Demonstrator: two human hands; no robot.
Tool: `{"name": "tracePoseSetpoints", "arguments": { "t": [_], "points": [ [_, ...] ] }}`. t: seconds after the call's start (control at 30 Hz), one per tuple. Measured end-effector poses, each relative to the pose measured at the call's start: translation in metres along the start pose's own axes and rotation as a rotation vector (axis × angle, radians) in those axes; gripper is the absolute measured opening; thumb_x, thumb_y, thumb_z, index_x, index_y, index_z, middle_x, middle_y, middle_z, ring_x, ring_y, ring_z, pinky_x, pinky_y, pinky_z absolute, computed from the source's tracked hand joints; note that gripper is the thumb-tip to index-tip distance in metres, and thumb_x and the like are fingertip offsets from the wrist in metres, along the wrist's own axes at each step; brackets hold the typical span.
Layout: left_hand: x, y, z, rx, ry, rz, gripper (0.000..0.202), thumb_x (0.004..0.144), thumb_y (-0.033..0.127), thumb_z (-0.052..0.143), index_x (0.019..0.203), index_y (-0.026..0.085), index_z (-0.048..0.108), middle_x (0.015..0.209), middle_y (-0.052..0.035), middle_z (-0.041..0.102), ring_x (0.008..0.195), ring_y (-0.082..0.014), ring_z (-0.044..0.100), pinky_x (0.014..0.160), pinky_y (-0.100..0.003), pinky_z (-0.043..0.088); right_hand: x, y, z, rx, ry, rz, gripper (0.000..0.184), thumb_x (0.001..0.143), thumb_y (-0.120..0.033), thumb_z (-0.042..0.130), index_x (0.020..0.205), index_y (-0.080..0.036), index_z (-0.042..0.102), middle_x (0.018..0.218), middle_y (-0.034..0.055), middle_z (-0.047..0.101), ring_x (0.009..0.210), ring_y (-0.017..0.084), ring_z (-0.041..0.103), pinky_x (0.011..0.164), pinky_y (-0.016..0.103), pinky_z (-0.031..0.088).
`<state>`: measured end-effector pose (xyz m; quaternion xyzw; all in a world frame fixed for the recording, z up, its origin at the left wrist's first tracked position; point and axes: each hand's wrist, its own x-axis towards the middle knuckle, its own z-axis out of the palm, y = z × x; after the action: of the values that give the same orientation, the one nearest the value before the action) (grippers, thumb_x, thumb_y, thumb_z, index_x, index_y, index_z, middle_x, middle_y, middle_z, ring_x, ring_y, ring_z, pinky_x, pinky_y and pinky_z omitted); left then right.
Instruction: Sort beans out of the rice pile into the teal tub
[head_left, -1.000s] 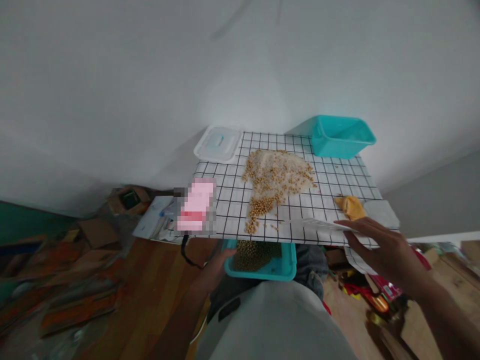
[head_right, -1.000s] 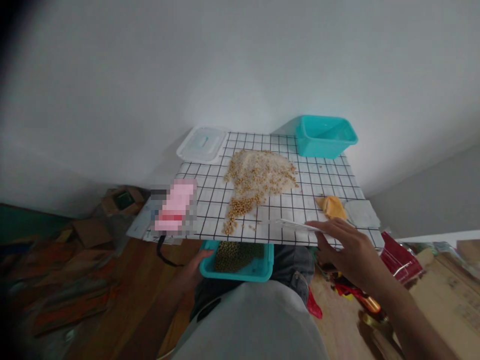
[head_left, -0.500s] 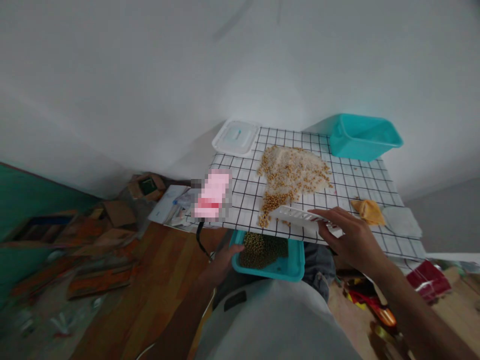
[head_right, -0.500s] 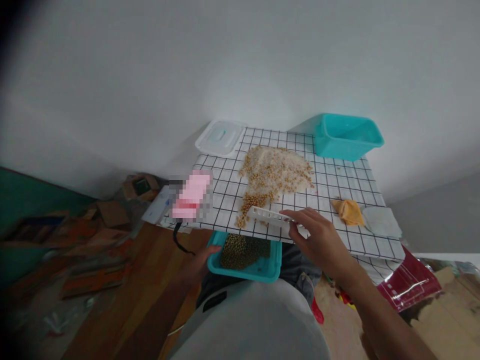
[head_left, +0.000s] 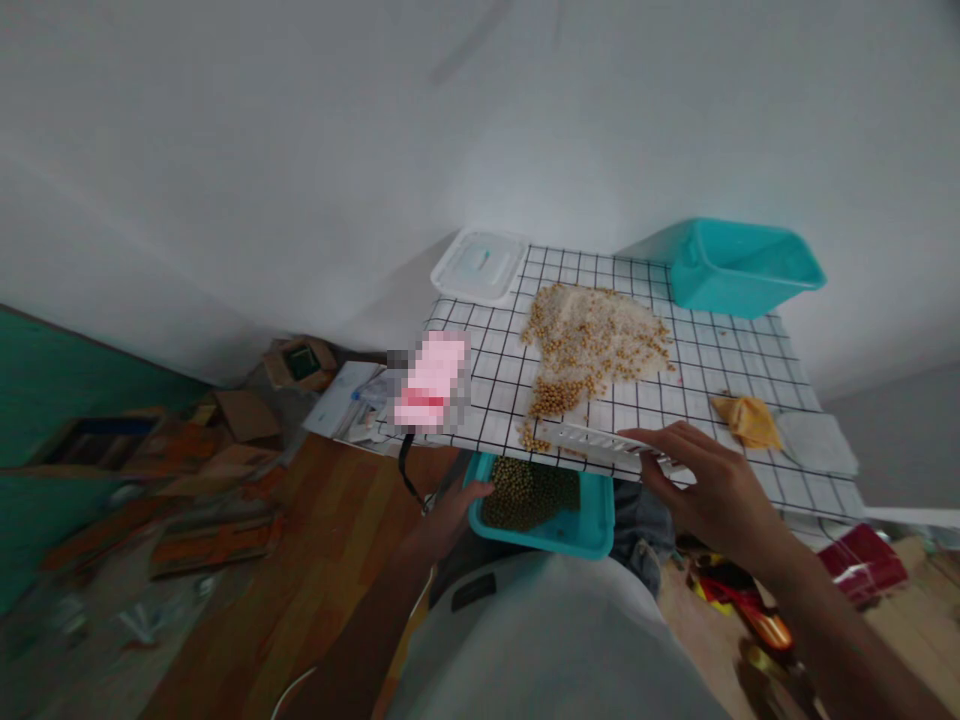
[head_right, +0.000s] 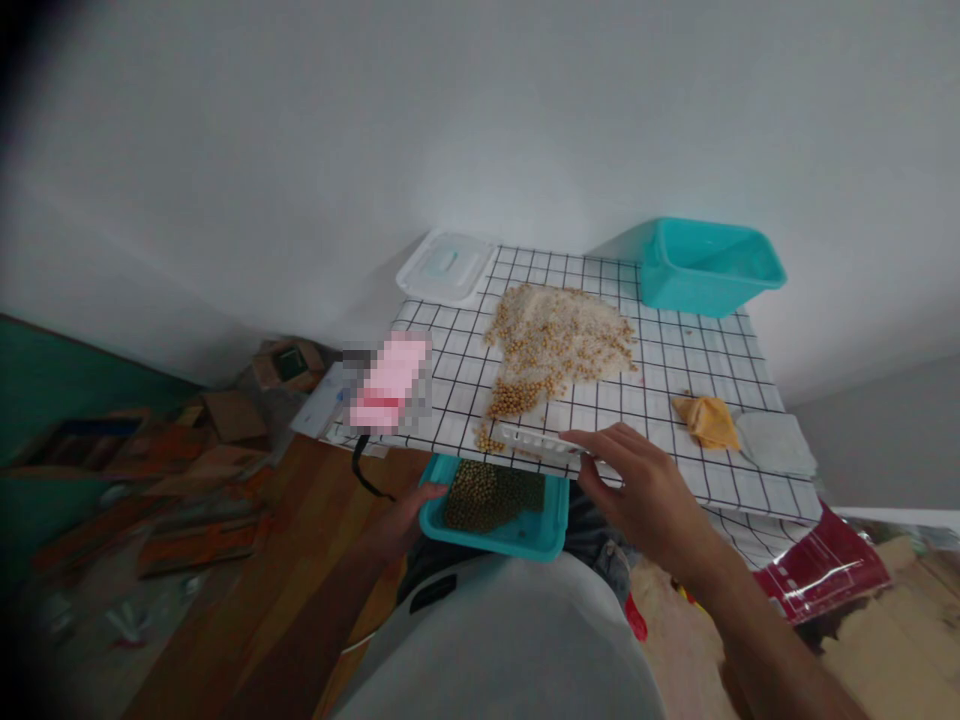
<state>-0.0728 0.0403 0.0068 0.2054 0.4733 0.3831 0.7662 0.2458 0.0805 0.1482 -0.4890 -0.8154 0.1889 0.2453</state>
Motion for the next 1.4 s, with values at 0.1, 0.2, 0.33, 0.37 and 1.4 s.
{"name": "tracePoseSetpoints", "arguments": {
  "t": [0.1, 0.2, 0.33, 0.37, 1.4],
  "points": [
    [0.002, -0.003, -0.001, -0.013, -0.004, -0.014, 0.041, 0.085, 0.03, 0.065, 0.125, 0.018, 0.065, 0.123, -0.0097, 0.074, 0.116, -0.03, 0.068, 0.1, -0.042, 0.051, -0.004, -0.003, -0.001, 0.02, -0.029, -0.007, 0.034, 0.092, -0.018, 0.057, 0.124, -0.03, 0.063, 0.094, 0.0022, 0.064, 0.084, 0.016, 0.062, 0.075, 0.029, 0.052],
    [0.004, -0.003, -0.001, -0.027, -0.002, -0.022, 0.042, 0.084, 0.029, 0.065, 0.124, 0.016, 0.066, 0.122, -0.0107, 0.075, 0.114, -0.0309, 0.069, 0.098, -0.043, 0.052, -0.004, -0.007, -0.002, 0.022, -0.013, -0.019, 0.034, 0.092, -0.017, 0.058, 0.123, -0.03, 0.063, 0.095, 0.0016, 0.065, 0.085, 0.015, 0.062, 0.075, 0.028, 0.052],
    [0.006, -0.004, -0.001, -0.043, 0.006, -0.017, 0.042, 0.082, 0.028, 0.067, 0.122, 0.017, 0.066, 0.121, -0.0106, 0.075, 0.113, -0.0303, 0.069, 0.097, -0.041, 0.053, 0.002, -0.009, -0.001, -0.007, 0.07, -0.015, 0.034, 0.091, -0.017, 0.058, 0.122, -0.028, 0.064, 0.092, 0.0025, 0.064, 0.084, 0.015, 0.061, 0.075, 0.028, 0.053],
    [0.006, -0.004, -0.001, -0.048, 0.006, -0.014, 0.041, 0.082, 0.028, 0.067, 0.121, 0.017, 0.066, 0.12, -0.0107, 0.076, 0.112, -0.0301, 0.07, 0.096, -0.041, 0.053, 0.003, -0.009, 0.0, -0.013, 0.085, -0.013, 0.033, 0.091, -0.017, 0.058, 0.122, -0.027, 0.064, 0.092, 0.0027, 0.064, 0.083, 0.016, 0.061, 0.075, 0.028, 0.053],
    [0.008, -0.011, -0.005, -0.073, -0.024, 0.024, 0.048, 0.084, 0.026, 0.065, 0.131, 0.02, 0.061, 0.126, -0.0103, 0.073, 0.12, -0.0313, 0.065, 0.1, -0.044, 0.051, 0.008, -0.012, 0.014, 0.021, -0.001, -0.086, 0.036, 0.091, -0.012, 0.057, 0.123, -0.027, 0.064, 0.097, 0.0042, 0.066, 0.089, 0.018, 0.06, 0.077, 0.032, 0.052]
  ]
}}
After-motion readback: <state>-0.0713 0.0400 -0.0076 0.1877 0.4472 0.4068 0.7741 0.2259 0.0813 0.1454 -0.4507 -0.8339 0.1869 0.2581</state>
